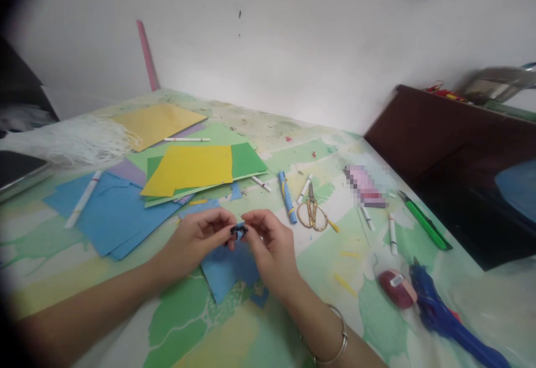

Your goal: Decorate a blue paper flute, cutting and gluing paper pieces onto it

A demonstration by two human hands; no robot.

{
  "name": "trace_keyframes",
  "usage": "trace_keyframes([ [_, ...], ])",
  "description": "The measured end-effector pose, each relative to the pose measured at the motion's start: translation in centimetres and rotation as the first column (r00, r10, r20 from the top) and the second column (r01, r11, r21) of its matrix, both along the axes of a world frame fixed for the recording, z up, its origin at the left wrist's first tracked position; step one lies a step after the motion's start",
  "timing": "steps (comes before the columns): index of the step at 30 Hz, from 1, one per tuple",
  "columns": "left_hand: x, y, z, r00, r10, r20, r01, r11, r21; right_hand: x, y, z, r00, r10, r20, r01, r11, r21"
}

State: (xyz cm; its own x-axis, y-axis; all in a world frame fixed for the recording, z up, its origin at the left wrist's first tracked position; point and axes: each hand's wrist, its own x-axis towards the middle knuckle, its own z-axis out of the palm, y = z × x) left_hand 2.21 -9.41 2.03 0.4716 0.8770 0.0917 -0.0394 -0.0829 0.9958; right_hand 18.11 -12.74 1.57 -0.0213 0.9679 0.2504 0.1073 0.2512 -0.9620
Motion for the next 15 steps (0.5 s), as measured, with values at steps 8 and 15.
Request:
trace_keyframes([
  [8,0.21,0.13,0.06,0.997,-0.04,0.071,0.045,0.996,-0.076,0.13,-0.12,0.22,0.996,0.047,0.078,-0.042,0.997,-0.058],
  [15,-0.09,0.18,0.11,0.995,-0.09,0.041,0.094,0.991,-0.098,0.55,0.26,0.01,0.988,0.057,0.145,-0.045,0.996,-0.081],
])
